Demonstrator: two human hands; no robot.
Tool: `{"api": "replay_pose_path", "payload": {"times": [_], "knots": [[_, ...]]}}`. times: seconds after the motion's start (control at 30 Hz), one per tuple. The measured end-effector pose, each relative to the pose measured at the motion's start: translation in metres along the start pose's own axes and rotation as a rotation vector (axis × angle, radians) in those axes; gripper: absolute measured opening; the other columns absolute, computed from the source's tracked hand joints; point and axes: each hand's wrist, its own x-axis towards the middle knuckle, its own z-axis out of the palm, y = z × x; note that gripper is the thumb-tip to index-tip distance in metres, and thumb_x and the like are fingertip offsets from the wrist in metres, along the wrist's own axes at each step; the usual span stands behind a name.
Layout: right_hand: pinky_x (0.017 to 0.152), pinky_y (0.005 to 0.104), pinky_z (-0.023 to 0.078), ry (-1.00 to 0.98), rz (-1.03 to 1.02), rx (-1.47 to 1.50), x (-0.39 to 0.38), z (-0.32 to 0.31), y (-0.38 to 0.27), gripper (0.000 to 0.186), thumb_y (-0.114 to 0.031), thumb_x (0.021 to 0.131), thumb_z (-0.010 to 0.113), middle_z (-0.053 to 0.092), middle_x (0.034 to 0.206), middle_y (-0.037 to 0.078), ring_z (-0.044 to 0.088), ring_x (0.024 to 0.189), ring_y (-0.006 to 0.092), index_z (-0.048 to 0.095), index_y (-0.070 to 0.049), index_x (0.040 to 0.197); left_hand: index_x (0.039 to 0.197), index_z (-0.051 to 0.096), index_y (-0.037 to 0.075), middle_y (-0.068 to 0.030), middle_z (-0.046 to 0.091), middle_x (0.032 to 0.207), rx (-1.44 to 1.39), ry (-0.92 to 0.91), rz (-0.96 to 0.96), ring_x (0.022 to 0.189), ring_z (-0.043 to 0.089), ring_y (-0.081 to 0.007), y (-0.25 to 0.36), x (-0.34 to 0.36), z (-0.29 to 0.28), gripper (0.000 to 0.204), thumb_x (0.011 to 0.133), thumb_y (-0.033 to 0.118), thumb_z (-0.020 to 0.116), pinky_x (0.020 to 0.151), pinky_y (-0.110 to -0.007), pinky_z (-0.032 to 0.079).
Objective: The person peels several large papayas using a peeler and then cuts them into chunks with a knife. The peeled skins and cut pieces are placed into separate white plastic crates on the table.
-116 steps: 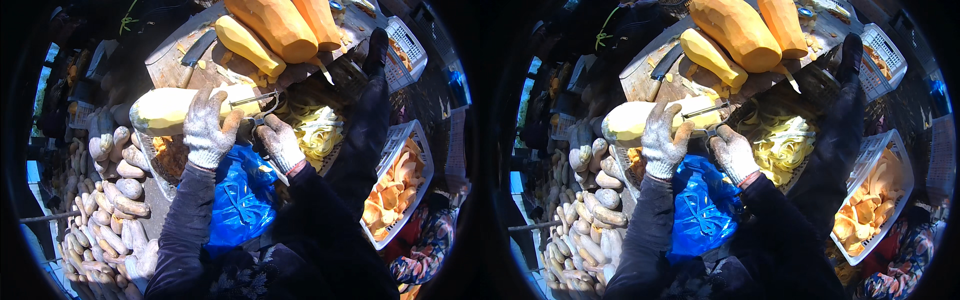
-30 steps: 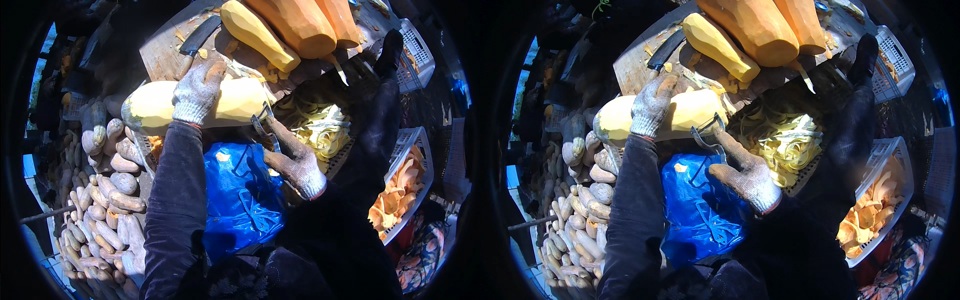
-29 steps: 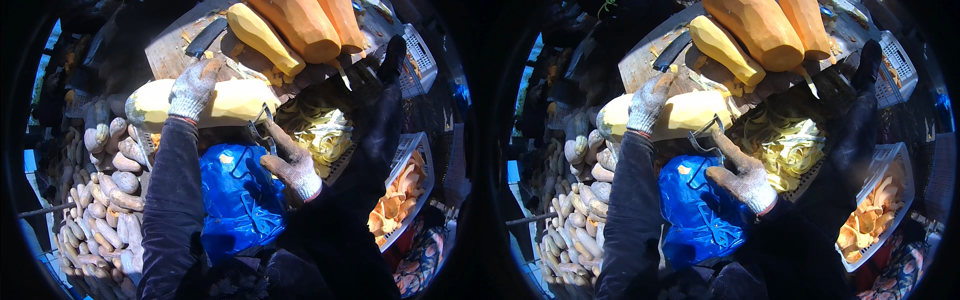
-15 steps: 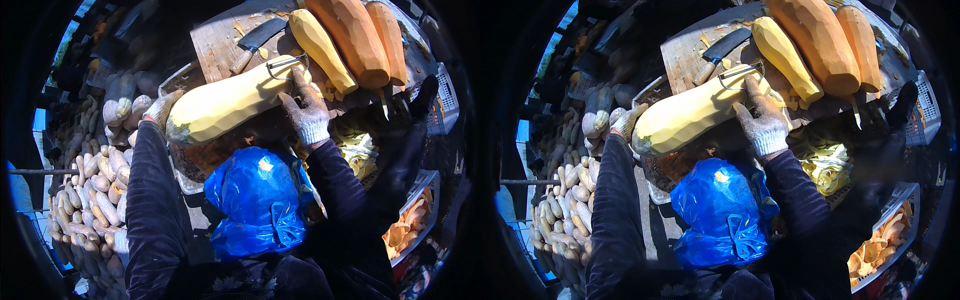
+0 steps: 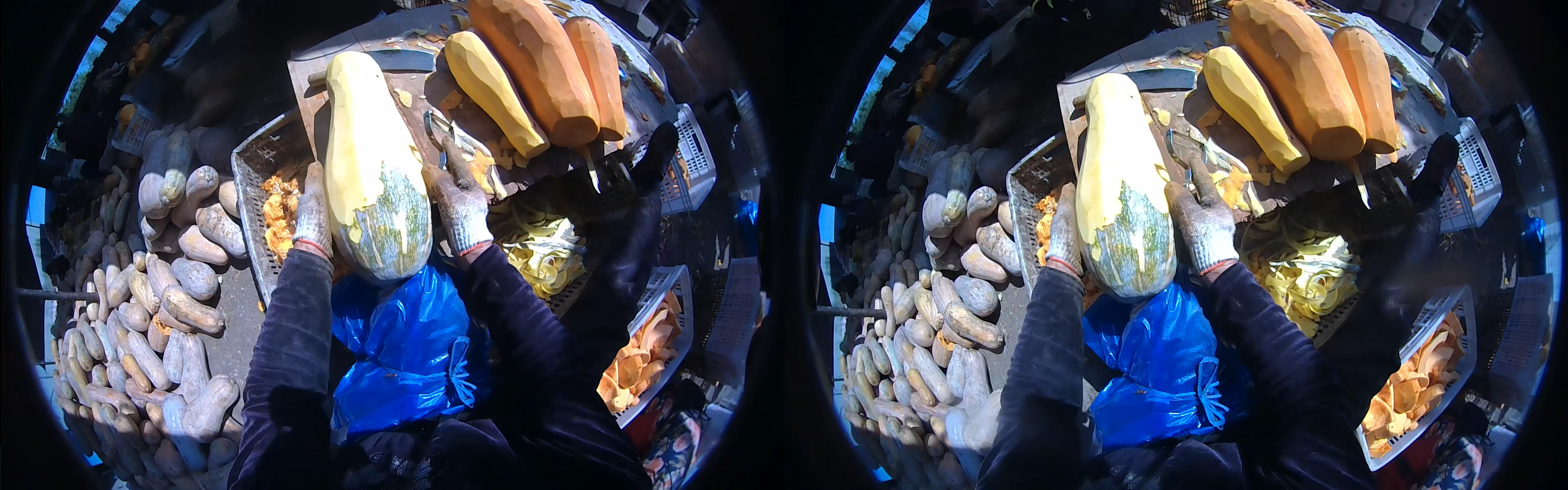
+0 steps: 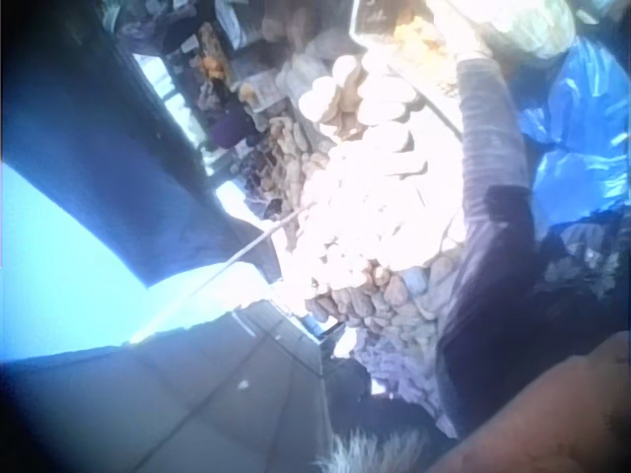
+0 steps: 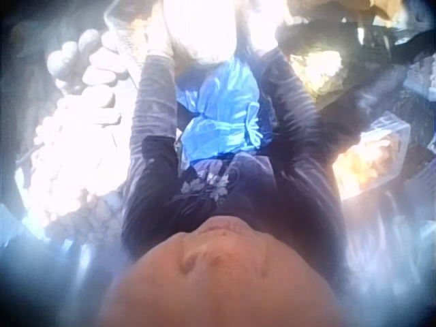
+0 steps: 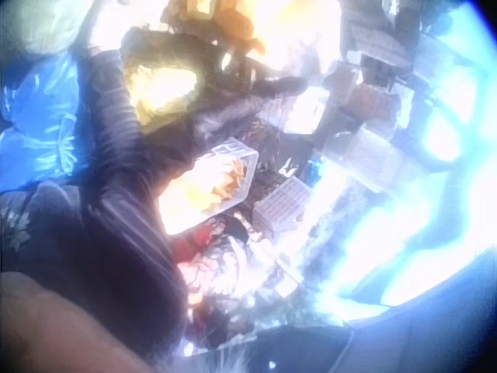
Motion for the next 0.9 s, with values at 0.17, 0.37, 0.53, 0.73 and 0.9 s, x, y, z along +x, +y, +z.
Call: {"api": "replay_pose_path", "payload": {"times": [0.17,0.37,0.53,0.73,0.9], "knots": [[0.094,0.0253,0.048,-0.275,0.133,-0.132,0.035,-0.046,-0.05,0.058,-0.015,0.091,0.072,0.063,0.125,0.009,0.059,0.109,0.0136,0.05,-0.003,0.143,0.143,0.048,0.006,-0.0159,0.055,0.137,0.468,0.062,0.46,0.124,0.054,-0.03,-0.015,0.039,0.024,0.054,0.101,0.04,0.049,0.105,-0.037,0.042],[0.089,0.0363,0.053,-0.64,-0.587,-1.018,0.066,-0.058,-0.094,0.034,-0.035,0.093,0.065,0.061,0.133,0.012,0.067,0.103,0.0304,0.067,-0.019,0.122,0.137,0.055,0.014,-0.0158,0.046,0.147,0.829,-0.048,0.729,0.132,0.047,-0.034,0.031,0.043,0.062,0.041,0.098,0.025,0.053,0.11,-0.037,0.038],[0.092,0.0392,0.05,-0.709,-0.02,-1.151,0.055,-0.002,-0.149,0.05,-0.043,0.09,0.061,0.069,0.114,0.019,0.067,0.101,0.0335,0.063,-0.014,0.131,0.138,0.056,0.017,-0.0178,0.045,0.147,0.714,-0.076,0.712,0.132,0.047,-0.0356,0.024,0.055,0.066,0.041,0.098,0.029,0.051,0.111,-0.037,0.037],[0.07,0.0461,0.053,-0.537,0.038,-1.402,-0.1,-0.045,-0.149,0.065,-0.051,0.091,0.06,0.068,0.086,0.019,0.068,0.08,0.0377,0.04,-0.028,0.149,0.141,0.051,0.017,-0.0221,0.042,0.148,1.229,0.02,0.828,0.132,0.046,-0.0402,0.041,0.033,0.072,0.047,0.096,0.03,0.05,0.11,-0.041,0.039],[0.084,0.0337,0.054,-0.454,-0.008,-0.919,-0.145,-0.102,-0.107,0.067,-0.038,0.085,0.077,0.071,0.111,0.012,0.069,0.094,0.0191,0.05,-0.025,0.145,0.129,0.061,0.012,-0.0142,0.05,0.145,1.183,-0.221,0.739,0.135,0.044,-0.0349,0.071,0.047,0.097,0.04,0.095,0.03,0.053,0.114,-0.042,0.034]]}}
